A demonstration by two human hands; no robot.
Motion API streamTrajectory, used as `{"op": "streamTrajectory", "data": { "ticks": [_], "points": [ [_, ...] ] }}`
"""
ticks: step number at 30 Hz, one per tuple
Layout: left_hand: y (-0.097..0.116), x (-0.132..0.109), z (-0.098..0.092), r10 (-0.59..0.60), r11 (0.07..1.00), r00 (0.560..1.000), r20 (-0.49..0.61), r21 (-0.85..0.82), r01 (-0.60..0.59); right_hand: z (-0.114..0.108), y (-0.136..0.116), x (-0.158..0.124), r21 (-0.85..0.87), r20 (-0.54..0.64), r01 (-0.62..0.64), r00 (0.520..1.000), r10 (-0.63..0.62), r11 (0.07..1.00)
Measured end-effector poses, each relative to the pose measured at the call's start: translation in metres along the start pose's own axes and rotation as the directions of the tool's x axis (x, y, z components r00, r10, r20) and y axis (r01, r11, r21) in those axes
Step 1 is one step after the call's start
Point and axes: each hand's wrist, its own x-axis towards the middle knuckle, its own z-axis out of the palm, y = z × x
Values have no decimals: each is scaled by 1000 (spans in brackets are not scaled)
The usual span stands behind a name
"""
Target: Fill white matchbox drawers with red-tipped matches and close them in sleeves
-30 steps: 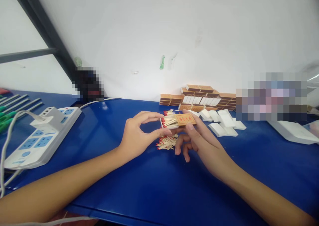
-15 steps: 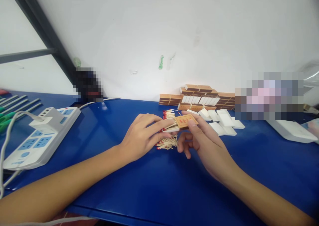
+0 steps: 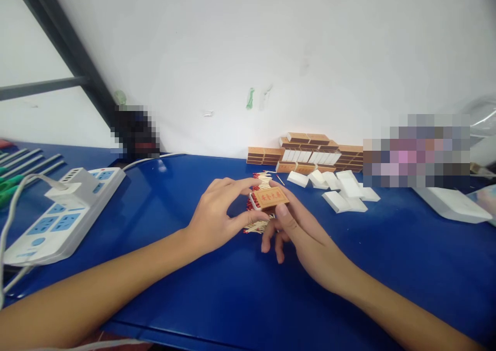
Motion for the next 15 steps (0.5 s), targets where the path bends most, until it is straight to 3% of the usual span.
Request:
{"op": "streamTrajectory", "data": {
  "ticks": [3, 6, 10, 15],
  "points": [
    [0, 0, 0, -35, 999, 999, 27, -24, 36, -1, 1, -3, -49, 25, 16, 1000, -15, 999],
    [-1, -1, 2, 1, 994, 997, 83, -105, 8, -4, 2, -5, -121, 70, -4, 997, 12, 993],
    [-2, -2, 2, 43, 986, 996, 74, -161, -30, -8, 0, -8, -212, 133, -27, 990, 56, 977],
    [0, 1, 0, 11, 986, 997, 70, -167, 1, -9, -5, -8, -338, 115, 50, 993, -12, 940]
  ]
}}
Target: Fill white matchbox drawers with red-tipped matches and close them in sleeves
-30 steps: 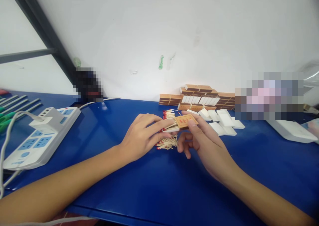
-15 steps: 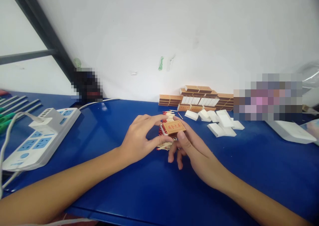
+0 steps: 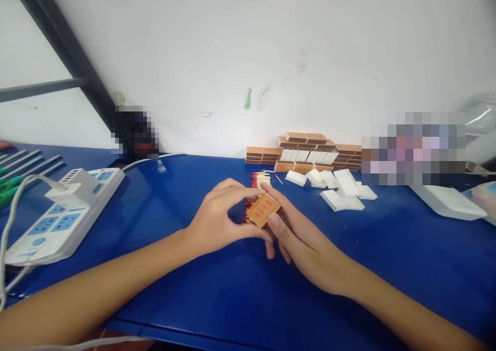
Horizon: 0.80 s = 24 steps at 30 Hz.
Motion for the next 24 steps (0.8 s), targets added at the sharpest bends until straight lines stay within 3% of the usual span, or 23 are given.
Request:
{"op": "streamTrajectory", "data": {
  "ticks": [5, 10, 13, 18, 24],
  "points": [
    [0, 8, -3, -124, 992, 992, -22, 34, 125, -17, 7, 8, -263, -106, 78, 988, -109, 962],
    [-22, 29, -8, -271, 953, 959, -82, 117, 280, -42, 18, 19, -643, -242, 50, 934, -264, 765],
    [-45, 55, -8, -264, 940, 956, -127, 187, 284, -49, 20, 20, -705, -264, 21, 920, -289, 709],
    [-87, 103, 4, -267, 934, 960, -82, 223, 279, -46, 20, 20, -742, -231, 34, 925, -303, 669],
    [-112, 127, 30, -285, 937, 958, 23, 218, 273, -44, 22, 22, -778, -203, 27, 934, -292, 628]
  ]
}}
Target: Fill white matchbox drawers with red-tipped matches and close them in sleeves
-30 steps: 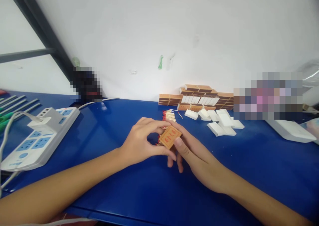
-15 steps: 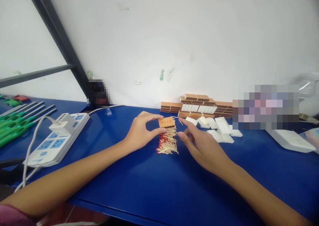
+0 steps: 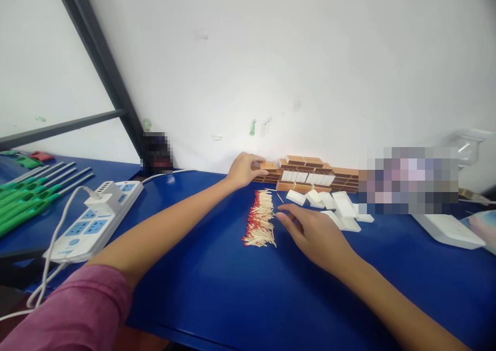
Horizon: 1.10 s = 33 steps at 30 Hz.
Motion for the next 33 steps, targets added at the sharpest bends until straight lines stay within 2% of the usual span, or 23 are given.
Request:
{"op": "streamTrajectory", "data": {
  "ticks": [5, 12, 19, 22, 25, 29, 33],
  "points": [
    [7, 8, 14, 12, 1000, 998, 61, -4, -12, -2, -1, -1, 3, 66, -11, 998, 10, 1000],
    [22, 6, 26, -49, 993, 999, -11, 111, 50, -5, -2, 1, 3, 71, -8, 997, 8, 1000],
    [32, 1, 27, -131, 959, 989, -69, 243, 144, -5, -2, 0, 16, 67, 0, 998, -1, 1000],
    [32, 1, 29, -151, 946, 986, -73, 277, 166, -5, -2, 1, 15, 64, -7, 998, 6, 1000],
    [32, 0, 31, -127, 945, 991, -47, 298, 135, -5, -3, 2, 10, 60, -3, 998, 2, 1000],
    [37, -7, 26, -71, 938, 997, -36, 339, 79, -10, 2, 4, -29, 33, 3, 999, -2, 1000],
    [44, -33, 7, -1, 929, 999, -53, 369, 20, -22, 29, 8, -159, -29, -53, 998, 49, 986]
  ]
}}
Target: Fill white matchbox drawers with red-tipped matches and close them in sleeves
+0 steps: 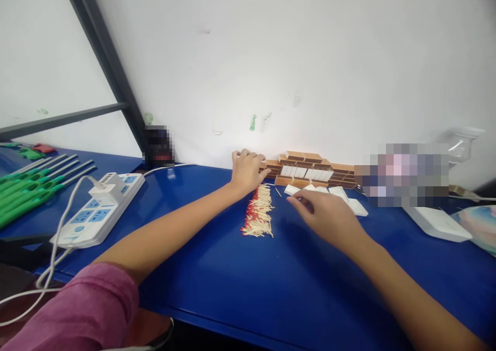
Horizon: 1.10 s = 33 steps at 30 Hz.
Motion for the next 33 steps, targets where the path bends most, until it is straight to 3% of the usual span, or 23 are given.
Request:
{"op": "streamTrajectory", "data": {
  "ticks": [4, 9, 13, 16, 19, 23, 27, 31, 33],
  "points": [
    [-9, -42, -26, 102, 995, 994, 35, -22, -101, -8, 40, 6, -145, -14, -104, 995, 103, 984],
    [-27, -84, -46, 191, 979, 981, 39, -78, -187, -4, 59, 9, -69, 65, -74, 995, 79, 995],
    [-31, -90, -48, 296, 953, 955, -27, -67, -297, 20, 49, 12, -123, 38, 19, 999, -14, 992],
    [-26, -90, -48, 367, 929, 930, -4, -52, -367, 37, 45, 18, -266, 38, 78, 997, -71, 961],
    [-22, -93, -48, 407, 912, 913, 7, -47, -406, 40, 45, 21, -288, 50, 118, 993, -108, 950],
    [-16, -96, -49, 414, 907, 909, -54, -65, -417, 23, 31, 14, -122, -59, 224, 971, -233, 967],
    [-11, -98, -50, 399, 901, 914, -75, -155, -406, 11, -7, -1, 80, -31, 385, 923, -384, 919],
    [-10, -99, -50, 376, 895, 926, -16, -252, -368, 10, -31, -8, 162, 9, 396, 915, -402, 904],
    [-12, -97, -50, 352, 898, 936, 1, -283, -338, 12, -29, -5, 245, 6, 323, 942, -335, 914]
  ]
}}
